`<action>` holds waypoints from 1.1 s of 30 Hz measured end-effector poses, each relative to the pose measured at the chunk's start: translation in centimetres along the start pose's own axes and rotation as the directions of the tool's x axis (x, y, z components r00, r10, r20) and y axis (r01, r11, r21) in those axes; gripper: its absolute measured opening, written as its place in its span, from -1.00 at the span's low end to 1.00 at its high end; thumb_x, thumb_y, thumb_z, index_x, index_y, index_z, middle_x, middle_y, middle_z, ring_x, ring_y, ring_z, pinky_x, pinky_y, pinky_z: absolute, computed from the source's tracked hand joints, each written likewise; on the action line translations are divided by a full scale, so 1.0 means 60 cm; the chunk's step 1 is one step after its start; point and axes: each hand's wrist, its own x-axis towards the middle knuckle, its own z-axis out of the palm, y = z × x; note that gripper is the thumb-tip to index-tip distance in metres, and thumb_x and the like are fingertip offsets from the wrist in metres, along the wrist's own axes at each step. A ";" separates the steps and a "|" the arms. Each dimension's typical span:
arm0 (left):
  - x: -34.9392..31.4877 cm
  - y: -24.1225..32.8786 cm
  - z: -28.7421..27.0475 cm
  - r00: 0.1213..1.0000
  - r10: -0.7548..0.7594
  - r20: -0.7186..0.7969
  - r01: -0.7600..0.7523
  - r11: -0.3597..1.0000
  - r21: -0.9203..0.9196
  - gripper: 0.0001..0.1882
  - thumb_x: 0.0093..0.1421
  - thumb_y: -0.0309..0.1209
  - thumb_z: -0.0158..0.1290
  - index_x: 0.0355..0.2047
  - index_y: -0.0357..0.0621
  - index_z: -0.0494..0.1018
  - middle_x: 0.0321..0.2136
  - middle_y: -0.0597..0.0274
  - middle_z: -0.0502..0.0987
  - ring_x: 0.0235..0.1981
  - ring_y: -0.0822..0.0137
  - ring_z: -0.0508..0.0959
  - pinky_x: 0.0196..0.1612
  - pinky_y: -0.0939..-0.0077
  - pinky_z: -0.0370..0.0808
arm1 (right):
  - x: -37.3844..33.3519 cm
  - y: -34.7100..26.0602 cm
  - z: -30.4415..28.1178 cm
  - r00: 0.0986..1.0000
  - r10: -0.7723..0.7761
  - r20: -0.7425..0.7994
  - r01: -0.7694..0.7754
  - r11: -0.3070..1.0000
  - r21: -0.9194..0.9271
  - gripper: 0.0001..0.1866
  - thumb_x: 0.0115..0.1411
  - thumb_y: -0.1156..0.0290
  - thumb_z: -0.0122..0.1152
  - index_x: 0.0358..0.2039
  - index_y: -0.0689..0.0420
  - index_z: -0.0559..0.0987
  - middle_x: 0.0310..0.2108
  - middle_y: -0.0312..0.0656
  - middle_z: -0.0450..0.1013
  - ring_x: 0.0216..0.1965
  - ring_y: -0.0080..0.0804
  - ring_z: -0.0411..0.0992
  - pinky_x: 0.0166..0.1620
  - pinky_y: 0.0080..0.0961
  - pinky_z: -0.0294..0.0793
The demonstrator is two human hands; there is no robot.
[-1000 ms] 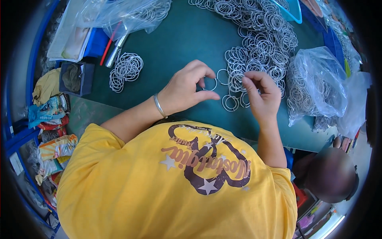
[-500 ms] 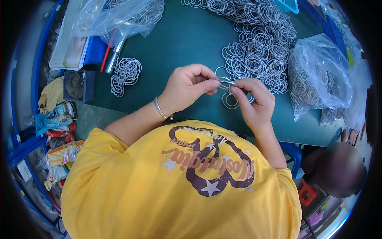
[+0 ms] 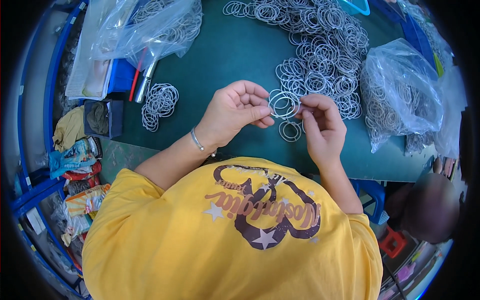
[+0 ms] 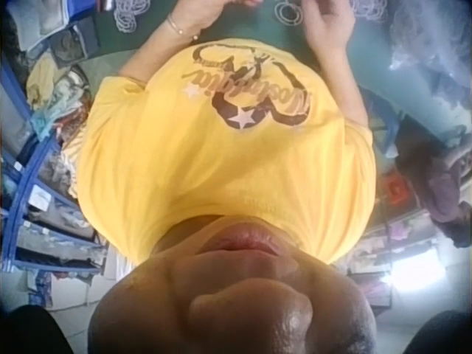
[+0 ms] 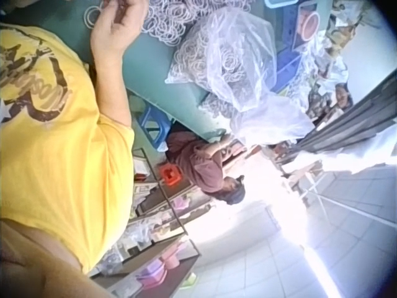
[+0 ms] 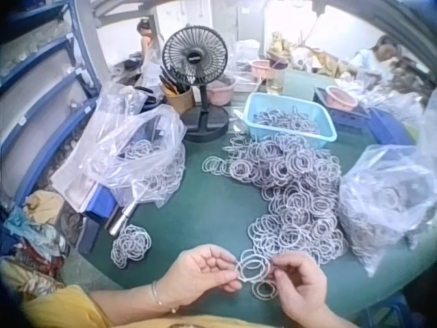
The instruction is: The person assembles keychains by hand, picking up metal rings and sliding smaller rings or components onto them at a workstation.
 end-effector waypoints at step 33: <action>-0.004 -0.016 -0.001 0.796 0.529 0.293 -0.572 0.502 0.648 -0.83 -0.05 -0.72 0.12 -0.42 -0.25 0.51 -0.37 0.15 0.55 -0.34 0.35 0.56 -0.30 0.57 0.49 | 0.083 0.004 -0.075 0.863 -0.216 0.456 0.501 0.482 -0.719 -0.83 -0.13 0.47 0.31 -0.46 0.14 0.54 -0.37 -0.20 0.44 -0.31 -0.23 0.38 -0.28 -0.35 0.35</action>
